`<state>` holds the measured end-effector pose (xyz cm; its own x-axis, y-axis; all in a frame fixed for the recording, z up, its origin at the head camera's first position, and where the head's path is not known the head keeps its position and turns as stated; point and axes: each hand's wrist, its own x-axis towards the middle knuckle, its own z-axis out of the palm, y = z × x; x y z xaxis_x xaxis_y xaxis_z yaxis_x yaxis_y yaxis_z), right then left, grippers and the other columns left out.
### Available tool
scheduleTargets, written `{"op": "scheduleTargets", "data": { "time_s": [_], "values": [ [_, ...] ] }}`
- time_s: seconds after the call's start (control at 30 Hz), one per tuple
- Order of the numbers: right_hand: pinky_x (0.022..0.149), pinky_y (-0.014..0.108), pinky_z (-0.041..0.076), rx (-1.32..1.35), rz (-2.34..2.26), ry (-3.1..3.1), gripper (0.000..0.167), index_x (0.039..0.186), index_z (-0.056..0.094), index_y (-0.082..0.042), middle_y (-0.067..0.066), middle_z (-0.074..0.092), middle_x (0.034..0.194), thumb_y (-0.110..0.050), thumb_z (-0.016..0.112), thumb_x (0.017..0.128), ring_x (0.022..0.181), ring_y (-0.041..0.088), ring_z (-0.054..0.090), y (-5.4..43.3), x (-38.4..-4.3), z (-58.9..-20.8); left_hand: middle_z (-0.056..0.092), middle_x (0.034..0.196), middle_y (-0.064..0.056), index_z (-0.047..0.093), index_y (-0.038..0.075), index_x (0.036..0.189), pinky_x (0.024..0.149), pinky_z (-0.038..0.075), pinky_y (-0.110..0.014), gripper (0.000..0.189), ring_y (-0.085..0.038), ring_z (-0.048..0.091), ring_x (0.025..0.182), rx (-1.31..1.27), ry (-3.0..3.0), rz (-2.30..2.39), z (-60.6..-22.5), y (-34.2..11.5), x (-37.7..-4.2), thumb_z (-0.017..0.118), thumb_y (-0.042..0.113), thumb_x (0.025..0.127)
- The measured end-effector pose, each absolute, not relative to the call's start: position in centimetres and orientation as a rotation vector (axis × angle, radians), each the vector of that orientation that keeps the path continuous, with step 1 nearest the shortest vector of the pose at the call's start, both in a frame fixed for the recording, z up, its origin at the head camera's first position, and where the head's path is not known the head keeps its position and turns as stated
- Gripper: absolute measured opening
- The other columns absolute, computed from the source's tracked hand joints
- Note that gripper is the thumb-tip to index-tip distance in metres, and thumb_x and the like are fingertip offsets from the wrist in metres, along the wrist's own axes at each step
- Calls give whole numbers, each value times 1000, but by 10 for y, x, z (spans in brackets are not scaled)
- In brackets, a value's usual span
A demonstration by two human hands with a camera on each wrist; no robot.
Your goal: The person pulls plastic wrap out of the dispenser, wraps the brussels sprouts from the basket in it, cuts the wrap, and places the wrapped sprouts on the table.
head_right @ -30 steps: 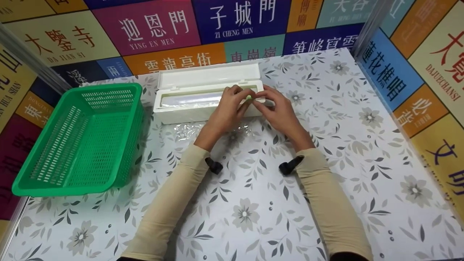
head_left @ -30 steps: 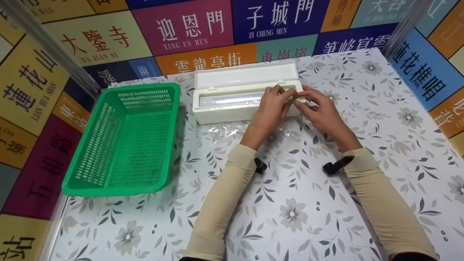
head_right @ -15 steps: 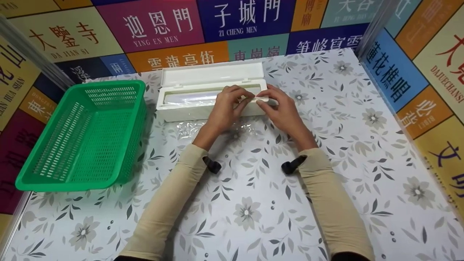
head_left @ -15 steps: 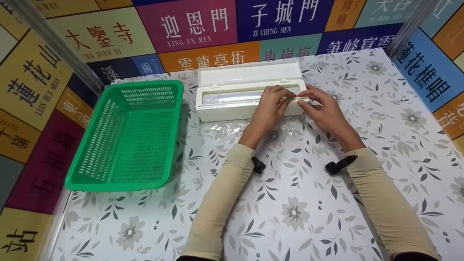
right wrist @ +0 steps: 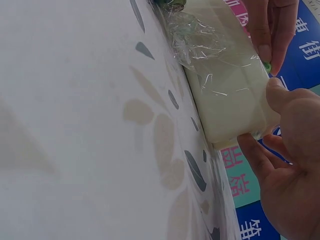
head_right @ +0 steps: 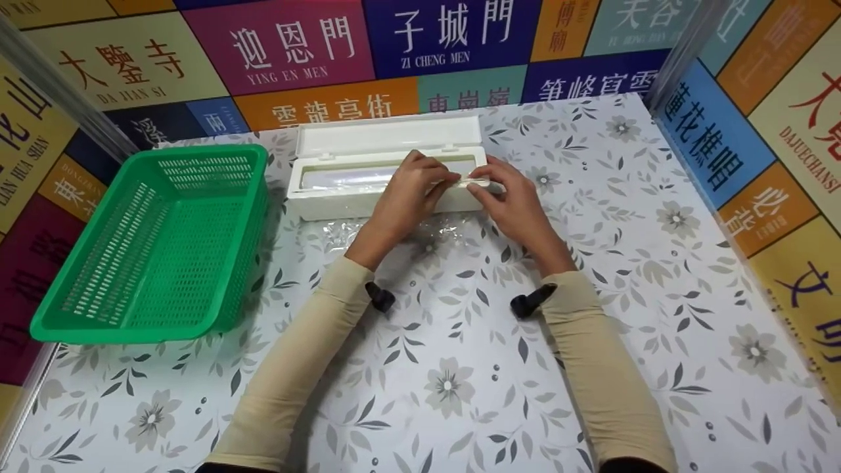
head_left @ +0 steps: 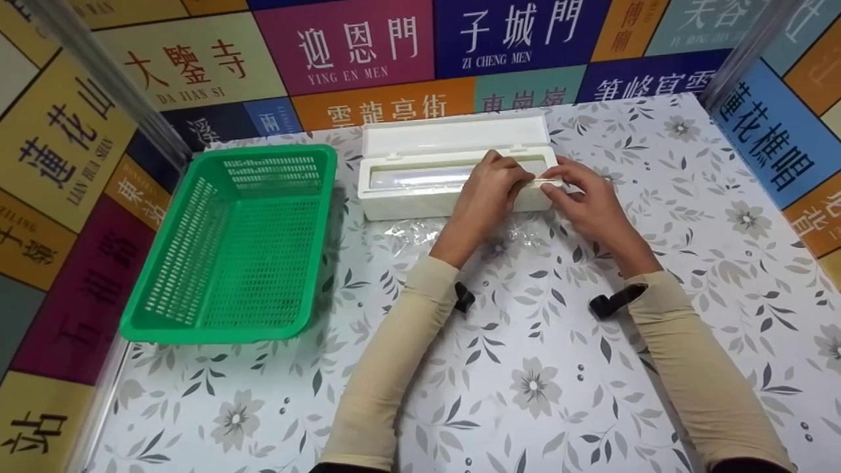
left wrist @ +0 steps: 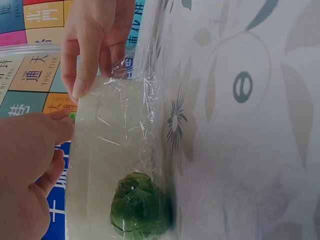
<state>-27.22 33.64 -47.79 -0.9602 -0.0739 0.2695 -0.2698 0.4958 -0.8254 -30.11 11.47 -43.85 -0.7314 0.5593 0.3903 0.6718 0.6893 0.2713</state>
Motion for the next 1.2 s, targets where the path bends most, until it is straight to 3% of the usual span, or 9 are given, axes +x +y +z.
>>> {"op": "scheduleTargets", "data": {
  "time_s": [0.27, 0.7, 1.2],
  "values": [
    [102, 16, 57, 296, 1438, -2546, 28, 126, 75, -9, 11, 54, 164, -27, 75, 104, 150, 32, 55, 336, -274, -478, 80, 121, 4, 84, 22, 121, 101, 53, -34, 24, -21, 64, 112, -957, -2592, -472, -438, 110, -298, 64, 18, 109],
    [101, 15, 57, 289, 1458, -2543, 28, 125, 74, -7, 11, 54, 163, -26, 75, 104, 148, 34, 56, 336, -273, -478, 81, 118, 3, 85, 19, 118, 105, 53, -33, 24, -22, 66, 113, -916, -2569, -450, -439, 92, -295, 64, 11, 108],
    [99, 15, 57, 292, 1459, -2541, 30, 127, 73, -6, 14, 53, 163, -24, 75, 104, 144, 40, 58, 333, -272, -475, 82, 117, -1, 85, 15, 117, 104, 54, -32, 21, -24, 67, 111, -814, -2562, -650, -443, 23, -295, 66, 18, 109]
  ]
}}
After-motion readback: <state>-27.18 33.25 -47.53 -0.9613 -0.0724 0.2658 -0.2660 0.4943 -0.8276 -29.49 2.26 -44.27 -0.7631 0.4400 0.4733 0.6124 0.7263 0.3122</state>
